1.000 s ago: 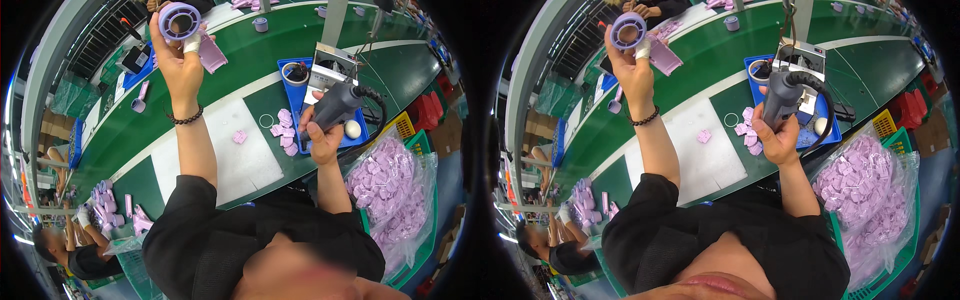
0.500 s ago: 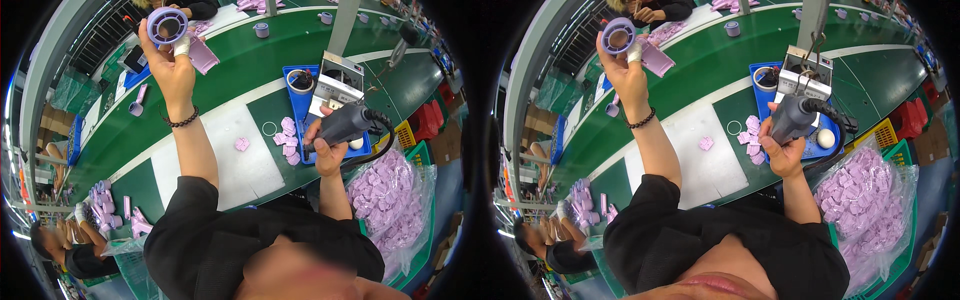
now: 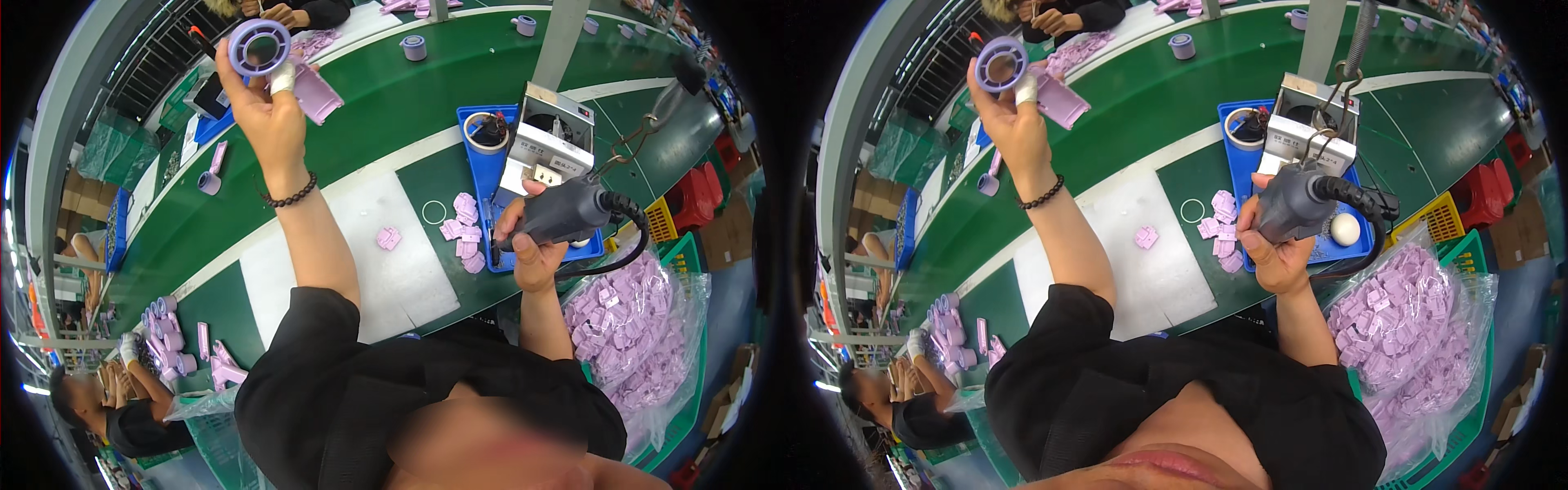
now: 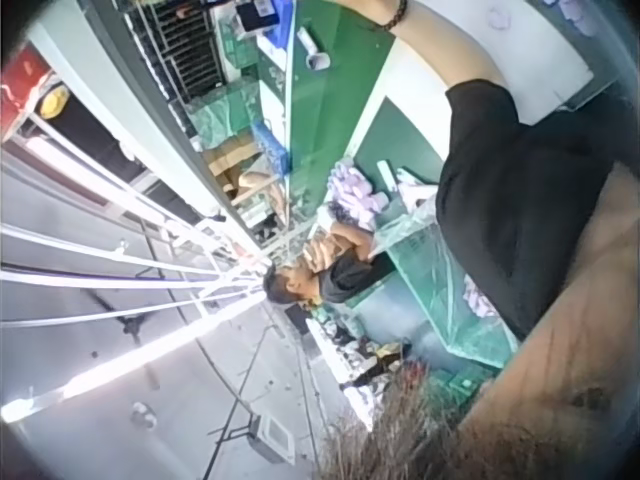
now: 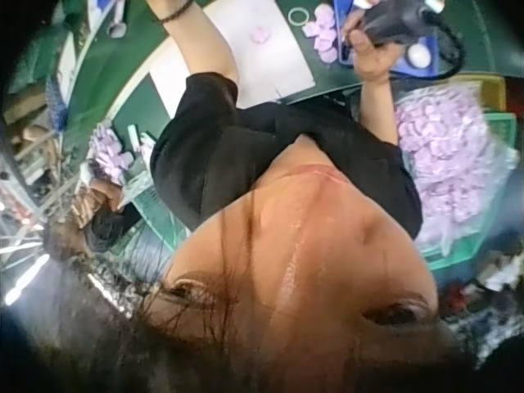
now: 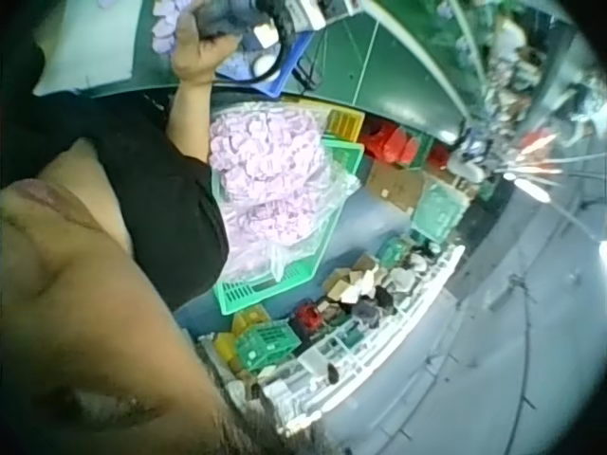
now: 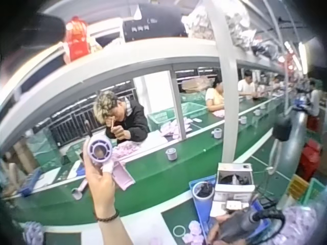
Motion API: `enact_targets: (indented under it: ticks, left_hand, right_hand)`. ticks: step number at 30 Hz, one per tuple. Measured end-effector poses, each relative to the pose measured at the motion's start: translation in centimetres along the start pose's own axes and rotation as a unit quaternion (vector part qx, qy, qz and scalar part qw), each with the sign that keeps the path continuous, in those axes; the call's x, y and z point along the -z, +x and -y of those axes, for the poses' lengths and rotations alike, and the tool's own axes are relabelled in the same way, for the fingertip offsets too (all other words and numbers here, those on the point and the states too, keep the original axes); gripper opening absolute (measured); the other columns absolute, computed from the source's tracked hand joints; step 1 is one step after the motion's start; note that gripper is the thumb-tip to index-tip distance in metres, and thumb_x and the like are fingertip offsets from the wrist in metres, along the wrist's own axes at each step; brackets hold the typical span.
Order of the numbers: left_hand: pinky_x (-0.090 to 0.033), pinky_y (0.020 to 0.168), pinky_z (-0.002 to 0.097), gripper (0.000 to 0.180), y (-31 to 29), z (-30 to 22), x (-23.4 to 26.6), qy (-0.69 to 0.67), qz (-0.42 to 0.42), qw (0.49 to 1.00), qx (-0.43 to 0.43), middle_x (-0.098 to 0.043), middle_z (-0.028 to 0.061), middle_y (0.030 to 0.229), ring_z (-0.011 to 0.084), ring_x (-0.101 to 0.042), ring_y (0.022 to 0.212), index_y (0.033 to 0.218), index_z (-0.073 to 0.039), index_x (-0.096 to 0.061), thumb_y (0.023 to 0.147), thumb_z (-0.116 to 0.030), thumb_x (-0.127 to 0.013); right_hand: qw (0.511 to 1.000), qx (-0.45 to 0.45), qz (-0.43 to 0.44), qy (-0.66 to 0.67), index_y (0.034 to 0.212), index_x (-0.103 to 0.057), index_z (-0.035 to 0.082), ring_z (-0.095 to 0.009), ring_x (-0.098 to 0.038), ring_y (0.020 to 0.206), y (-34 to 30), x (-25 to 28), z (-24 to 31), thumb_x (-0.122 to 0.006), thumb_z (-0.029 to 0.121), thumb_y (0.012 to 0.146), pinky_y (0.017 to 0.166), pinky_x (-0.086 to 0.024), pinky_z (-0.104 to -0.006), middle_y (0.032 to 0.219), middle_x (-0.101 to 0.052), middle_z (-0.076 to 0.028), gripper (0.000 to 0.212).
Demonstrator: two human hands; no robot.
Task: The person assembles portable fans by attaching straps to casing pieces, fitting fan motor units into the plastic housings by hand, and placing the assembled fans onto the conveyor belt.
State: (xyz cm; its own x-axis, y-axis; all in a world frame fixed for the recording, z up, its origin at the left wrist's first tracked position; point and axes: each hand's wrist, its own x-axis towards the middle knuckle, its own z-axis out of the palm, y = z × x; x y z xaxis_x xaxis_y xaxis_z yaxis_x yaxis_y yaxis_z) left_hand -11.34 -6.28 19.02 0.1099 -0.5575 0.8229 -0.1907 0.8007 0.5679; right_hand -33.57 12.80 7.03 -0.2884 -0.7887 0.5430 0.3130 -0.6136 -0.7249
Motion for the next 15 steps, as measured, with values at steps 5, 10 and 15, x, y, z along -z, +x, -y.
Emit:
enact_targets:
  ticks: [5, 10, 15]
  left_hand:
    - [-0.058, 0.082, 0.0301, 0.071, 0.9, -0.6, -2.6, -0.073, 0.025, 0.996, -0.035, -0.055, 0.018, 0.124, 0.0248, -0.068, 0.097, 0.147, -0.009, -0.027, 0.086, 0.015, -0.051]
    - [-0.054, 0.093, 0.0328, 0.062, 2.0, -3.6, -4.9, -0.091, 0.014, 0.995, 0.025, -0.055, 0.0146, 0.128, 0.0276, -0.061, 0.114, 0.143, -0.013, -0.035, 0.089, 0.009, -0.057]
    - [-0.054, 0.094, 0.034, 0.06, 2.3, -3.6, -5.2, -0.105, -0.002, 0.994, 0.035, -0.056, 0.0148, 0.126, 0.0275, -0.061, 0.114, 0.142, -0.012, -0.037, 0.089, 0.007, -0.059]
  right_hand:
    - [1.0, 0.002, 0.011, -0.001, 0.135, -0.043, -0.005, -0.013, -0.048, 0.062, -0.3, 0.2, 0.1, -0.07, 0.009, 0.082, 0.057, -0.037, -0.0204, 0.077, -0.058, -0.009, 0.061]
    - [1.0, -0.02, 0.016, 0.006, 0.136, -0.042, -0.006, -0.013, -0.049, 0.065, -1.0, -0.1, 0.6, -0.07, 0.008, 0.082, 0.062, -0.04, -0.0215, 0.079, -0.058, -0.009, 0.062]
    - [0.999, -0.032, 0.03, -0.001, 0.136, -0.042, -0.007, -0.014, -0.05, 0.067, -1.7, 0.2, 0.8, -0.07, 0.008, 0.083, 0.068, -0.042, -0.0232, 0.08, -0.059, -0.009, 0.062]
